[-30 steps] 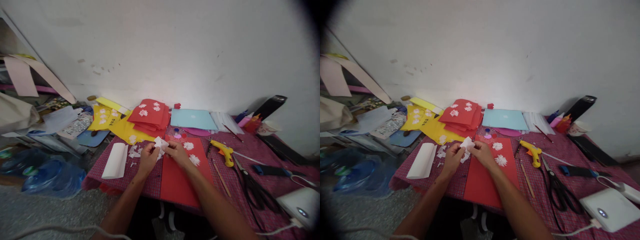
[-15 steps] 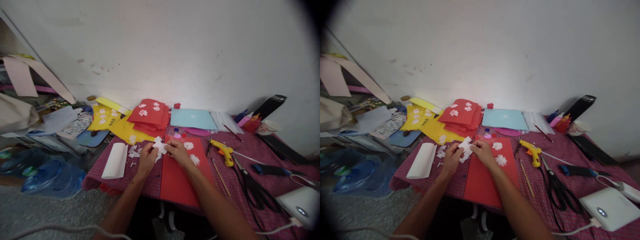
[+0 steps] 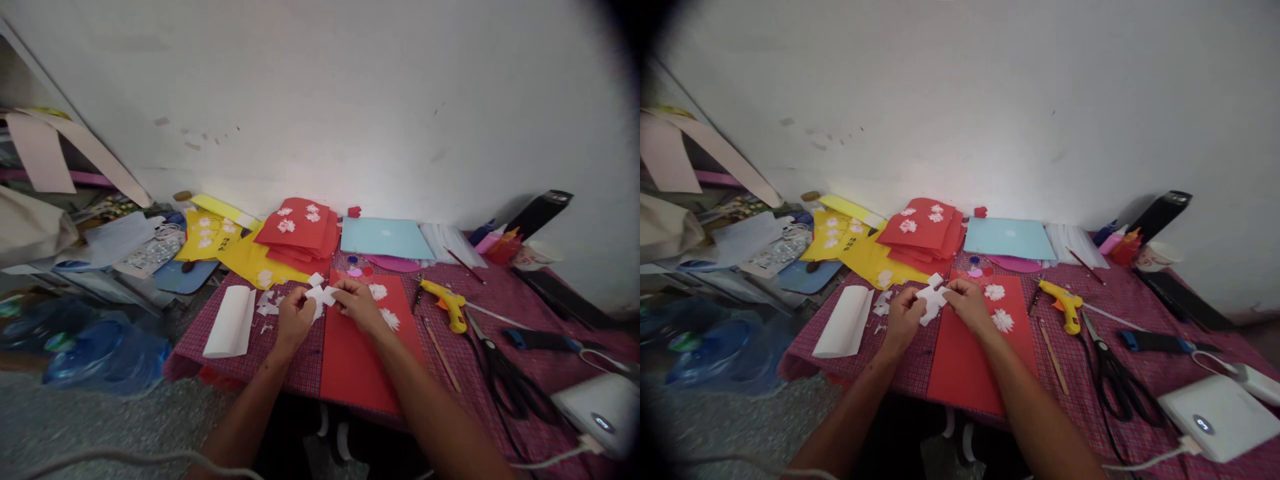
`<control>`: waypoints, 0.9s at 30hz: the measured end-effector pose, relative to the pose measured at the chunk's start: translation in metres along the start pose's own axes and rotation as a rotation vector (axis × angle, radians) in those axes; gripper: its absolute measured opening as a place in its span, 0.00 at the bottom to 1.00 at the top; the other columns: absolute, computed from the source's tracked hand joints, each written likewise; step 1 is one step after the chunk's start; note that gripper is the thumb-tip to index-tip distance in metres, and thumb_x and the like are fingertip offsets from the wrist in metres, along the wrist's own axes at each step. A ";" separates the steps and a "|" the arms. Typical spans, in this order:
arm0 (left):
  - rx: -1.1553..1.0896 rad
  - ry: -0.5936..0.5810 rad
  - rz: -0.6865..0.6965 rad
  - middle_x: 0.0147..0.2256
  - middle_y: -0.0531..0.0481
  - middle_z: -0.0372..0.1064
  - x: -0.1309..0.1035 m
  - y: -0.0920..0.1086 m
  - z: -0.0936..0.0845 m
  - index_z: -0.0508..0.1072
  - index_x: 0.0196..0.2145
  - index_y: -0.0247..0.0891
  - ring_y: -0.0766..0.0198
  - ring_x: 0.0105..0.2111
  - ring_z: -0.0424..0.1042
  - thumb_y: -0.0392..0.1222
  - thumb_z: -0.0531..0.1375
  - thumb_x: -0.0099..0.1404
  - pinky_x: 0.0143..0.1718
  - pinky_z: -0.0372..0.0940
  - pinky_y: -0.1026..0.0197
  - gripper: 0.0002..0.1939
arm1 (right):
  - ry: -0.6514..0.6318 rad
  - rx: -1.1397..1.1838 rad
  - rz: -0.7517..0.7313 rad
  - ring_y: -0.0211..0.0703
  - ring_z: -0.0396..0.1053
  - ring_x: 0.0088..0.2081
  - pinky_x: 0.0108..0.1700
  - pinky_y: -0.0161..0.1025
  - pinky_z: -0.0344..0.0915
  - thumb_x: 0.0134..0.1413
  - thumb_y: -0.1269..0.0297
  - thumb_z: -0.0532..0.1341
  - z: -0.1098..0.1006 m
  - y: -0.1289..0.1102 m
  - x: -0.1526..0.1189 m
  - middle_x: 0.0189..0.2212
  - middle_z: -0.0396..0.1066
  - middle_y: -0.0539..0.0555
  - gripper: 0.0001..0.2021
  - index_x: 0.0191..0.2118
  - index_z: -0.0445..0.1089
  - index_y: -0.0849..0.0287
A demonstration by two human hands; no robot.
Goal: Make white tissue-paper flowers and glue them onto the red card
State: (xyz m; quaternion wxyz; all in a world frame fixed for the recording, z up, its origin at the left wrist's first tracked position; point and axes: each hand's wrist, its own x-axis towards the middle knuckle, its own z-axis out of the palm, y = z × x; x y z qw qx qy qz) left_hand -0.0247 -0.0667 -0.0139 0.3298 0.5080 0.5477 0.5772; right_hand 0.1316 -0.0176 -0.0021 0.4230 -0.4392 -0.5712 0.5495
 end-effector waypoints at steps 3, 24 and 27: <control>0.024 0.017 0.012 0.20 0.57 0.58 0.000 -0.002 0.000 0.64 0.22 0.39 0.67 0.23 0.56 0.39 0.57 0.57 0.26 0.52 0.65 0.07 | -0.014 -0.027 -0.022 0.35 0.56 0.19 0.22 0.34 0.50 0.47 0.58 0.63 0.000 0.000 0.000 0.16 0.63 0.45 0.09 0.23 0.66 0.56; 0.206 0.056 0.121 0.21 0.56 0.58 0.000 -0.002 0.001 0.65 0.22 0.39 0.65 0.24 0.57 0.36 0.57 0.56 0.28 0.52 0.63 0.07 | 0.045 -0.036 -0.046 0.35 0.56 0.17 0.21 0.34 0.51 0.48 0.61 0.62 -0.003 0.002 0.001 0.15 0.63 0.45 0.07 0.25 0.67 0.58; 0.364 0.086 0.226 0.22 0.55 0.59 -0.001 -0.005 0.002 0.62 0.22 0.40 0.65 0.25 0.59 0.34 0.57 0.57 0.29 0.52 0.62 0.08 | 0.038 -0.036 -0.051 0.35 0.58 0.17 0.21 0.34 0.52 0.48 0.62 0.61 -0.005 0.004 0.003 0.15 0.64 0.46 0.07 0.25 0.67 0.58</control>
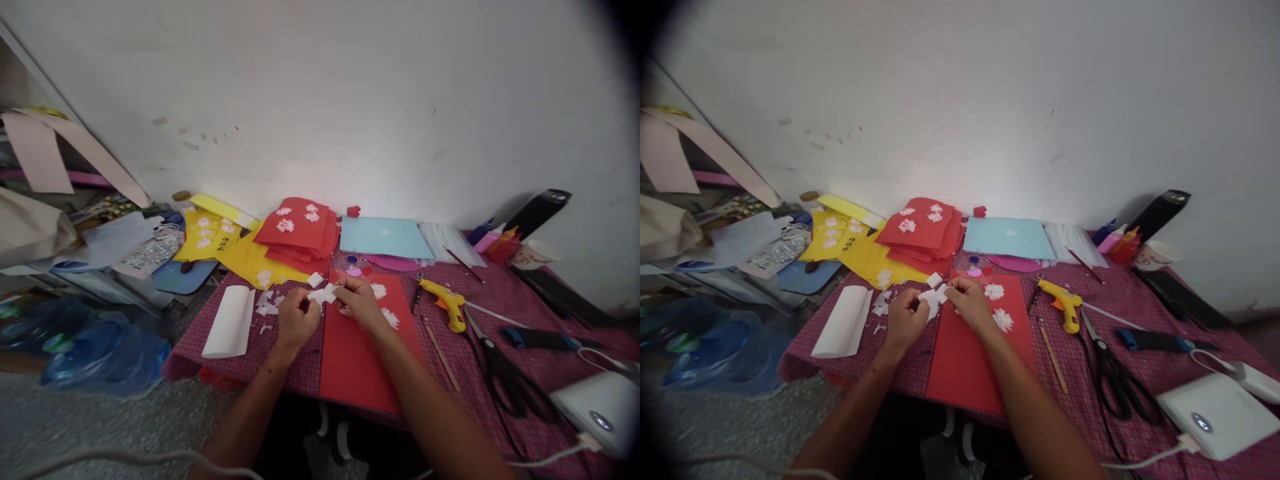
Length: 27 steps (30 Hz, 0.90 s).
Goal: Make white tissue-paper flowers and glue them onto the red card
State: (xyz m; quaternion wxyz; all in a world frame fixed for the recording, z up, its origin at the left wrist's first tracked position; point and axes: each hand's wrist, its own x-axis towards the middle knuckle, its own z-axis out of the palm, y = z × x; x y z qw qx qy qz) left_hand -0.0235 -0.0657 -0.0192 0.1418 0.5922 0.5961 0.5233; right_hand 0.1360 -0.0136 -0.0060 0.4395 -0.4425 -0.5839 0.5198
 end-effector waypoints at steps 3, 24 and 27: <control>0.140 0.039 0.110 0.23 0.54 0.60 -0.001 -0.003 0.002 0.61 0.23 0.40 0.64 0.26 0.60 0.33 0.56 0.58 0.30 0.54 0.62 0.09 | -0.001 0.012 -0.002 0.35 0.58 0.17 0.21 0.33 0.52 0.48 0.62 0.61 -0.001 0.002 0.000 0.16 0.65 0.46 0.07 0.25 0.67 0.58; -0.484 0.312 -0.269 0.22 0.57 0.60 0.012 -0.010 -0.009 0.65 0.26 0.39 0.68 0.23 0.59 0.44 0.59 0.63 0.27 0.57 0.65 0.10 | 0.228 -0.406 -0.420 0.42 0.67 0.29 0.33 0.38 0.62 0.57 0.64 0.59 0.002 0.006 -0.002 0.26 0.70 0.51 0.07 0.29 0.69 0.57; -0.711 0.356 -0.348 0.21 0.58 0.59 0.017 -0.010 -0.009 0.63 0.25 0.38 0.70 0.22 0.59 0.45 0.61 0.62 0.27 0.56 0.66 0.12 | 0.216 -0.649 -0.654 0.47 0.70 0.38 0.41 0.42 0.65 0.57 0.70 0.59 0.008 0.012 -0.002 0.33 0.73 0.55 0.05 0.36 0.72 0.57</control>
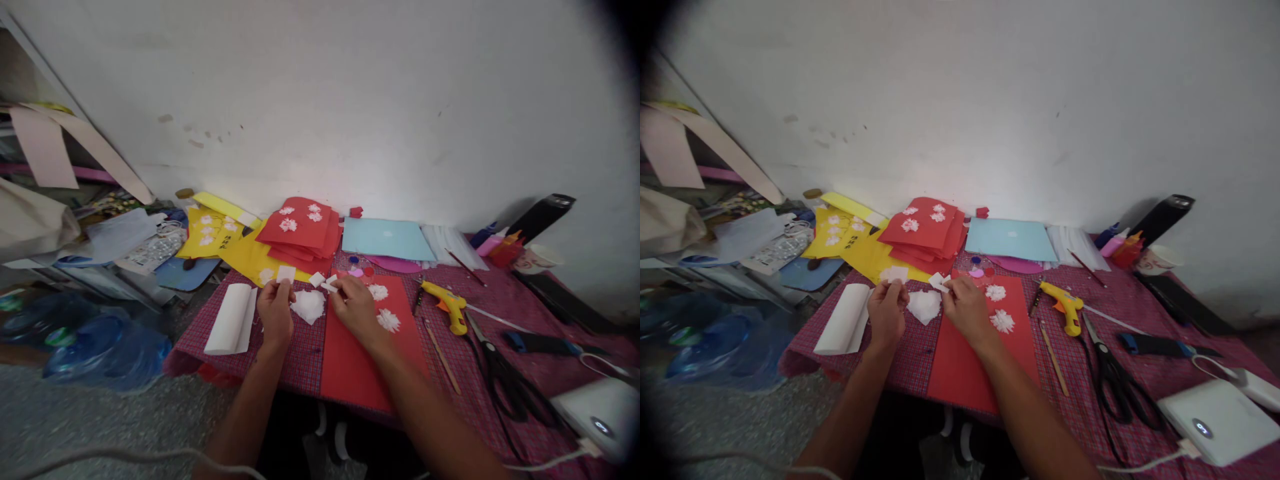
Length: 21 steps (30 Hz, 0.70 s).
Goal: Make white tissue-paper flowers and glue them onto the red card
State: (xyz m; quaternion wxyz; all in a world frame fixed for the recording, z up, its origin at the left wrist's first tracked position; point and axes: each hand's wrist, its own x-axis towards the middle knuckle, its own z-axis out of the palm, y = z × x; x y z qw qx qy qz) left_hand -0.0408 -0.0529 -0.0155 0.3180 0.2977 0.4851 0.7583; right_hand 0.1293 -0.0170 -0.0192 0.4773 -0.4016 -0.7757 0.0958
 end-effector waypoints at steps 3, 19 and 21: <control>-0.041 -0.017 -0.021 0.20 0.58 0.60 0.000 0.000 0.002 0.64 0.25 0.38 0.71 0.21 0.59 0.45 0.62 0.61 0.26 0.56 0.67 0.13 | -0.006 -0.108 -0.112 0.48 0.71 0.41 0.44 0.43 0.67 0.57 0.72 0.58 0.009 -0.003 -0.001 0.37 0.74 0.58 0.07 0.39 0.73 0.58; 0.018 -0.061 -0.008 0.20 0.57 0.61 -0.005 -0.001 0.003 0.65 0.24 0.38 0.70 0.22 0.59 0.46 0.62 0.62 0.28 0.57 0.66 0.14 | -0.210 -0.042 -0.129 0.48 0.72 0.42 0.45 0.43 0.69 0.54 0.70 0.61 0.001 -0.006 -0.005 0.41 0.74 0.59 0.12 0.45 0.74 0.59; 0.040 -0.082 -0.015 0.20 0.57 0.61 -0.006 -0.001 0.004 0.64 0.24 0.38 0.70 0.22 0.59 0.47 0.62 0.62 0.28 0.57 0.66 0.14 | -0.111 -0.006 -0.079 0.47 0.71 0.39 0.44 0.43 0.68 0.57 0.70 0.59 0.000 -0.005 -0.002 0.37 0.74 0.57 0.08 0.41 0.74 0.58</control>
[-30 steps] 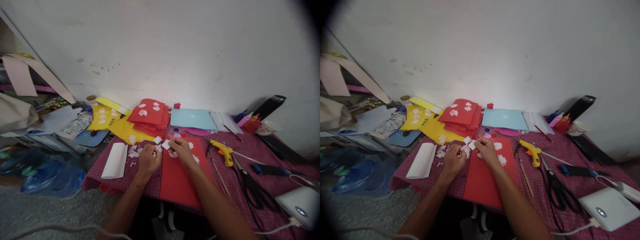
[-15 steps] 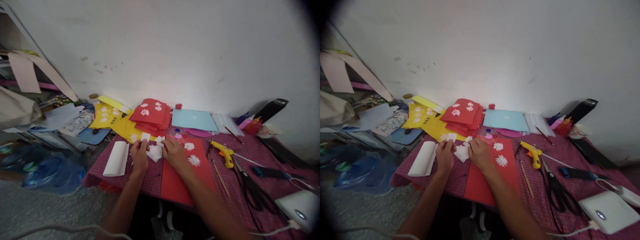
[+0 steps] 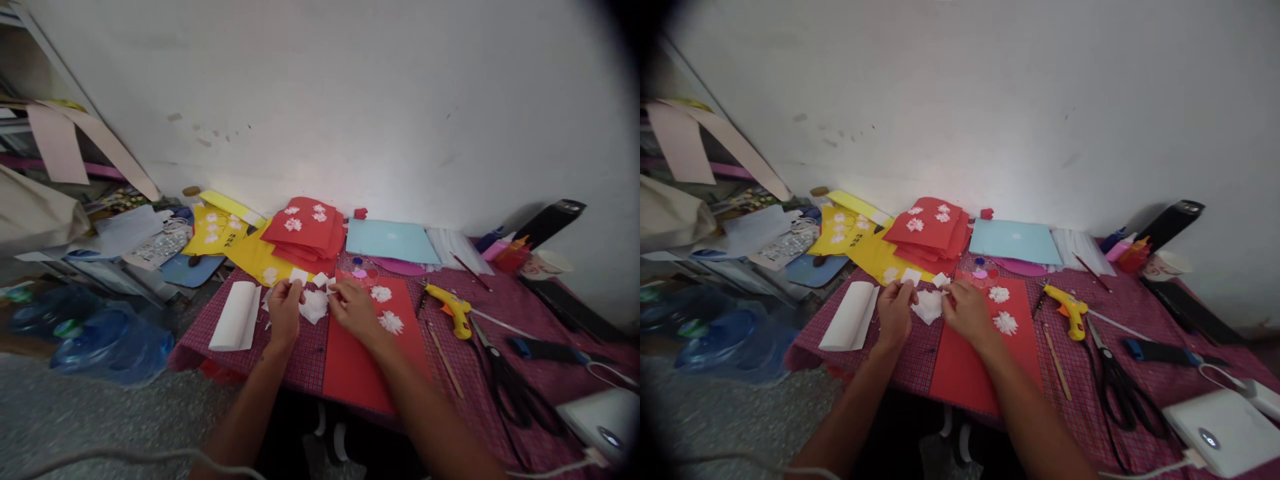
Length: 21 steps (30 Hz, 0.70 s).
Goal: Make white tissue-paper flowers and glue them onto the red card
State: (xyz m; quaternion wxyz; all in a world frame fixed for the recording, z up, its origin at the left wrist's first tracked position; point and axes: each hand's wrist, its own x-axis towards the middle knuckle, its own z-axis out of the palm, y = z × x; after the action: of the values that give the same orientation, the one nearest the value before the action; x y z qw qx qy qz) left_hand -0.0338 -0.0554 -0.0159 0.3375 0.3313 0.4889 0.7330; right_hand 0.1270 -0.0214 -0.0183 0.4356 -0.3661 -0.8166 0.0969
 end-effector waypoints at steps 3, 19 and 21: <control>0.076 -0.059 0.006 0.20 0.57 0.60 -0.004 0.001 0.001 0.65 0.24 0.38 0.69 0.22 0.58 0.48 0.61 0.63 0.27 0.56 0.66 0.15 | 0.124 0.048 0.089 0.46 0.70 0.37 0.41 0.42 0.66 0.59 0.68 0.58 -0.004 -0.001 0.005 0.32 0.74 0.55 0.06 0.36 0.73 0.57; 0.441 -0.401 0.276 0.25 0.55 0.64 -0.015 0.005 0.000 0.71 0.26 0.38 0.67 0.26 0.62 0.44 0.61 0.64 0.31 0.56 0.64 0.11 | -0.012 0.467 0.171 0.39 0.67 0.29 0.32 0.36 0.63 0.53 0.72 0.59 -0.011 -0.011 0.006 0.28 0.71 0.50 0.09 0.36 0.77 0.56; 0.395 -0.429 0.208 0.24 0.55 0.63 -0.015 0.005 -0.001 0.70 0.26 0.38 0.67 0.26 0.61 0.46 0.61 0.64 0.30 0.56 0.64 0.12 | -0.055 0.518 0.179 0.40 0.69 0.31 0.34 0.37 0.65 0.54 0.71 0.59 -0.011 -0.011 0.005 0.30 0.73 0.51 0.09 0.37 0.77 0.56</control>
State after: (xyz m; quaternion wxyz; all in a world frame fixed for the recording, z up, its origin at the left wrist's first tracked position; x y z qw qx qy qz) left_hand -0.0268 -0.0698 -0.0138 0.2854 0.5858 0.5030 0.5678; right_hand 0.1287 -0.0275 -0.0031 0.4823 -0.3106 -0.7403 0.3505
